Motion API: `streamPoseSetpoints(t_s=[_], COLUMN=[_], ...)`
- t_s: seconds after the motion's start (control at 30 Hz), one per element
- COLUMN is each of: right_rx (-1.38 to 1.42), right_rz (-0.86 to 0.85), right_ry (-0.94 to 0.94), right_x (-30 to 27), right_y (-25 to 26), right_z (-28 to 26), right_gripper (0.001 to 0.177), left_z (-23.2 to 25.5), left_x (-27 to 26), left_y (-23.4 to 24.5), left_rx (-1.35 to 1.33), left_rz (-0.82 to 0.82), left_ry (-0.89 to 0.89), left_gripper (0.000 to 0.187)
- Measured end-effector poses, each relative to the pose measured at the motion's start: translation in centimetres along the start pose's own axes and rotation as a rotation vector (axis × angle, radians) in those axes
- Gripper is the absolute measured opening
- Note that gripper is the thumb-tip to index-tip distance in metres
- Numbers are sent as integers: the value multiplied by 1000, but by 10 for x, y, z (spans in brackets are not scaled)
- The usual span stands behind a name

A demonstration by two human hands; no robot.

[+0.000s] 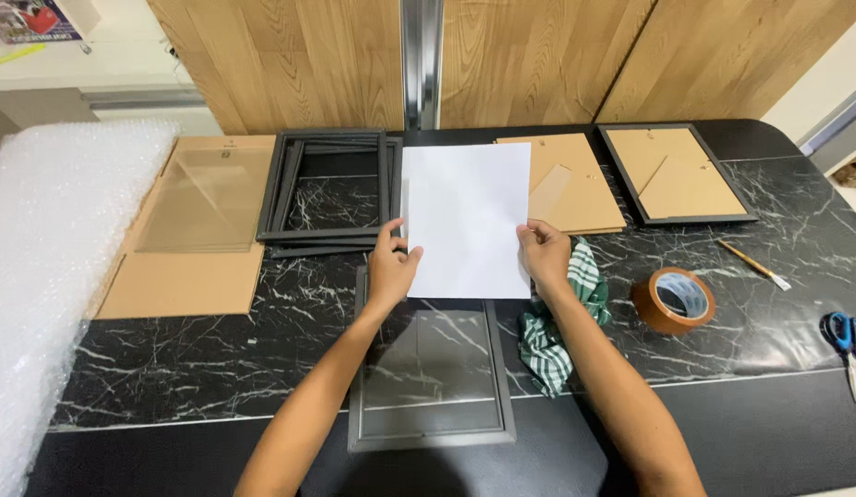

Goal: The person repeatedly wipes the glass and cardboard backing of several picture frames with a green cloth on a black marble table. They handle each frame one at a time, wiping both sides and stacking the frames after cleaning.

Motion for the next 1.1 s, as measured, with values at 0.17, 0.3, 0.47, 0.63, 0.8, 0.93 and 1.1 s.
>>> streamPoseSetpoints(t_s=[0.17,0.3,0.47,0.63,0.8,0.93,1.1], right_rx=[-383,-506,-982,-1156,-1079,-901,-1080], right_rz=[14,-49,-16,-107,-96,-374,-395], right_ry=[-7,97,528,590,674,770,632], right_x=[2,7,52,27,-32,-115,-159], right_y=[2,-11,-78,-74,-34,-4,14], right_z=[-56,-110,-82,-99,-125,-136,-116], right_gripper=[16,37,13,32,38,32,53], left_z=[9,13,3,11,47,41,20], left_x=[30,61,88,78,41,-13,-61], left_y=[-2,-19,-40,-45,-23,13,64], left_rx=[359,758,1115,1191,1093,1068,1216], left_rz=[120,70,-6,-111,-109,-121,-10], left_ry=[-173,-441,-597,-502,-499,-750,-528], left_gripper=[19,8,16,20,26,14,27])
Point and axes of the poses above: each hand's wrist, its own x-axis towards the middle knuckle, its own y-axis out of the back of the hand, z = x × y, the point moved 7 cm from there along x, towards the middle knuckle, and after that the axes turned 12 degrees about -x, right-handed, at the moved point
